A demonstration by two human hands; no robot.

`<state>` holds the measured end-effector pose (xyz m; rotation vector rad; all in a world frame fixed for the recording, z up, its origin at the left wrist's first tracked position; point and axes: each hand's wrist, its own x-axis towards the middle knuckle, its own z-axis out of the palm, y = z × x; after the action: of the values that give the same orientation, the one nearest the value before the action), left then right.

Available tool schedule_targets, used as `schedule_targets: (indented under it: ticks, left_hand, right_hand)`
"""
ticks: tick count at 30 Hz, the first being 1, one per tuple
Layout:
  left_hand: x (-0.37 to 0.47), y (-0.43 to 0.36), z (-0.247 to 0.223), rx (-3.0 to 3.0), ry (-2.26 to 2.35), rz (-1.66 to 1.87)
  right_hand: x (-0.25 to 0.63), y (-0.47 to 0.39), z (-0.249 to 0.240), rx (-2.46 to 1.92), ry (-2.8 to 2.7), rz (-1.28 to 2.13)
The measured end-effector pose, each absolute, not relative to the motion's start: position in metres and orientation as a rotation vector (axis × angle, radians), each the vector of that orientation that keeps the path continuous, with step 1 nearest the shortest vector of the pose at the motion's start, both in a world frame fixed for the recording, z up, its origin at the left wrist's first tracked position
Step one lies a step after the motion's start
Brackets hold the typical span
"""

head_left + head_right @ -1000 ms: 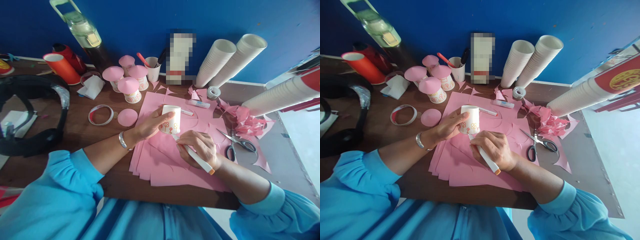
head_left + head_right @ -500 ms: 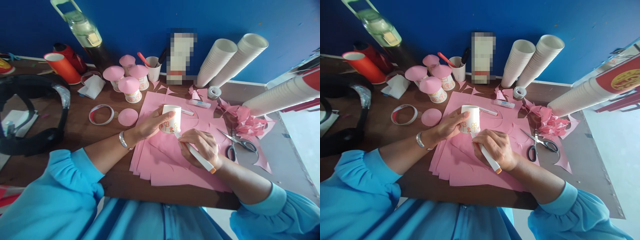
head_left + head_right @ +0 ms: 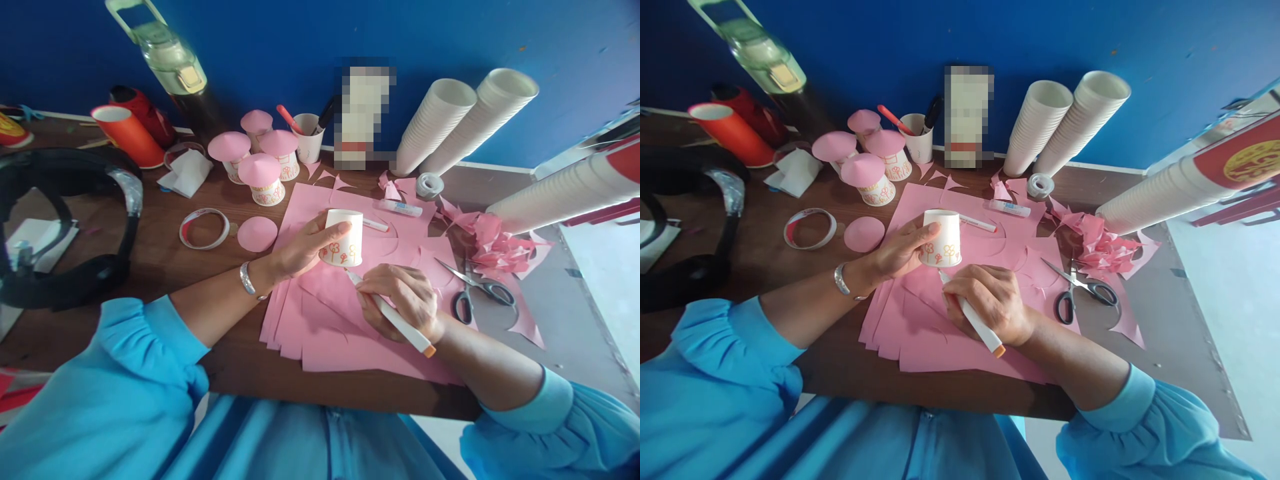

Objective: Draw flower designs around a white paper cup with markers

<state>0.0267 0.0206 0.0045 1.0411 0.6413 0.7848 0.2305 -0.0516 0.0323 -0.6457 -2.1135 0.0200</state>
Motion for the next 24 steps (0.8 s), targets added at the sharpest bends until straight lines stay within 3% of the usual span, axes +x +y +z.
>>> schedule_targets:
  ticks: [24]
  left_hand:
    - [0.0290,0.0184,0.0065,1.106,0.724,0.801]
  right_hand:
    - [0.2300,-0.0483,0.0292,-0.681,-2.120,-0.011]
